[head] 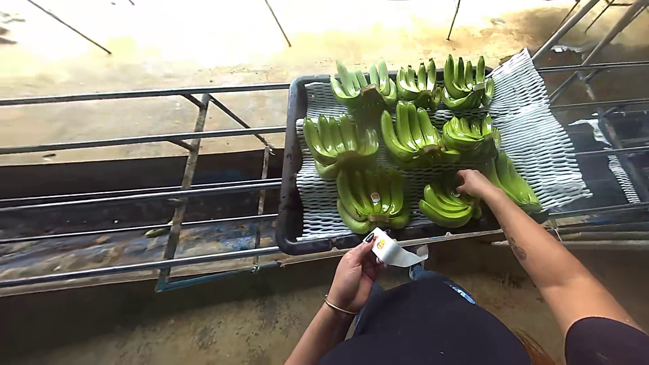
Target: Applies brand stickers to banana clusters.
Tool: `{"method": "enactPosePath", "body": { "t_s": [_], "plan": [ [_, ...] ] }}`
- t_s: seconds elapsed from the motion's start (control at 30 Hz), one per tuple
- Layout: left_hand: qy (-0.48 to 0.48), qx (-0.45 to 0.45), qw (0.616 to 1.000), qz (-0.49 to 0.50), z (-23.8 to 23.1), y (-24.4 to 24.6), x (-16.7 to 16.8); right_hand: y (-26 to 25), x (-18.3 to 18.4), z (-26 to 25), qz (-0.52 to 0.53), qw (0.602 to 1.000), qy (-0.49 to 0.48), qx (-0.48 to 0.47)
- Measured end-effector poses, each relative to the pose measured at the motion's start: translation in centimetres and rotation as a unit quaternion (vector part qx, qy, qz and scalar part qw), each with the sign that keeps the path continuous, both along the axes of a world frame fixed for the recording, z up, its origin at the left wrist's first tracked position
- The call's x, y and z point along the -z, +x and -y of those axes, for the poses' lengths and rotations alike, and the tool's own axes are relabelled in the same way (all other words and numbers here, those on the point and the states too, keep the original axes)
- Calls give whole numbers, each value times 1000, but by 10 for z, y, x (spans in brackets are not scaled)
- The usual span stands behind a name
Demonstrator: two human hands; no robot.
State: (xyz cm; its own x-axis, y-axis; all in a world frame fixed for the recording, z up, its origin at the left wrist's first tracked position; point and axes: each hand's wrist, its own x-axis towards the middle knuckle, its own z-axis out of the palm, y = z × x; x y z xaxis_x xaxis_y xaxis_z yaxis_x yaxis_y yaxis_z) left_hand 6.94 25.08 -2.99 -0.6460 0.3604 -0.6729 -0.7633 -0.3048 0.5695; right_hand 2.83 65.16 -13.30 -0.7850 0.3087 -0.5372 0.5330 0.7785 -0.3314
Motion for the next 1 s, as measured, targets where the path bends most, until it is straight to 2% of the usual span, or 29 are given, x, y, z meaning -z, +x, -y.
{"method": "enactPosePath", "body": {
  "t_s": [0.1, 0.17, 0.23, 0.3, 0.33, 0.4, 0.47, 0.5, 0.6, 0.7, 0.77, 0.83, 0.9, 0.93, 1.0],
  "plan": [
    [3, -9, 1000, -1, -25, 9, 5, -1, -17, 5, 40, 998, 41, -41],
    [-1, -12, 1000, -5, -40, 15, 7, 0, -30, 10, 31, 994, 81, -60],
    [-11, -15, 1000, -10, -54, 20, 7, 6, -45, 14, -54, 995, 62, -59],
    [-17, -18, 999, -20, -67, 23, 6, 16, -61, 20, -177, 980, -31, -87],
    [-19, -19, 999, -28, -73, 23, 5, 22, -69, 24, -250, 955, -99, -127],
    [-23, -15, 999, -45, -84, 24, 3, 31, -88, 40, -354, 873, -247, -227],
    [-24, -11, 998, -55, -94, 24, 1, 40, -104, 56, -393, 802, -318, -320],
    [-23, -8, 998, -55, -99, 24, -2, 45, -112, 60, -387, 786, -325, -356],
    [2, -2, 999, -48, -110, 29, -8, 55, -118, 61, -383, 771, -288, -420],
    [61, 5, 998, -33, -116, 35, -7, 62, -114, 57, -393, 765, -257, -440],
    [50, 6, 998, -32, -121, 39, -6, 69, -117, 54, -397, 764, -261, -436],
    [7, 20, 997, -77, -125, 42, -4, 72, -121, 50, -423, 761, -259, -419],
    [6, 51, 990, -133, -127, 45, -3, 73, -122, 48, -440, 760, -238, -416],
    [23, 65, 987, -146, -127, 45, -4, 74, -122, 48, -441, 757, -232, -421],
    [89, 76, 987, -111, -127, 45, -4, 75, -119, 49, -441, 750, -236, -432]
  ]
}}
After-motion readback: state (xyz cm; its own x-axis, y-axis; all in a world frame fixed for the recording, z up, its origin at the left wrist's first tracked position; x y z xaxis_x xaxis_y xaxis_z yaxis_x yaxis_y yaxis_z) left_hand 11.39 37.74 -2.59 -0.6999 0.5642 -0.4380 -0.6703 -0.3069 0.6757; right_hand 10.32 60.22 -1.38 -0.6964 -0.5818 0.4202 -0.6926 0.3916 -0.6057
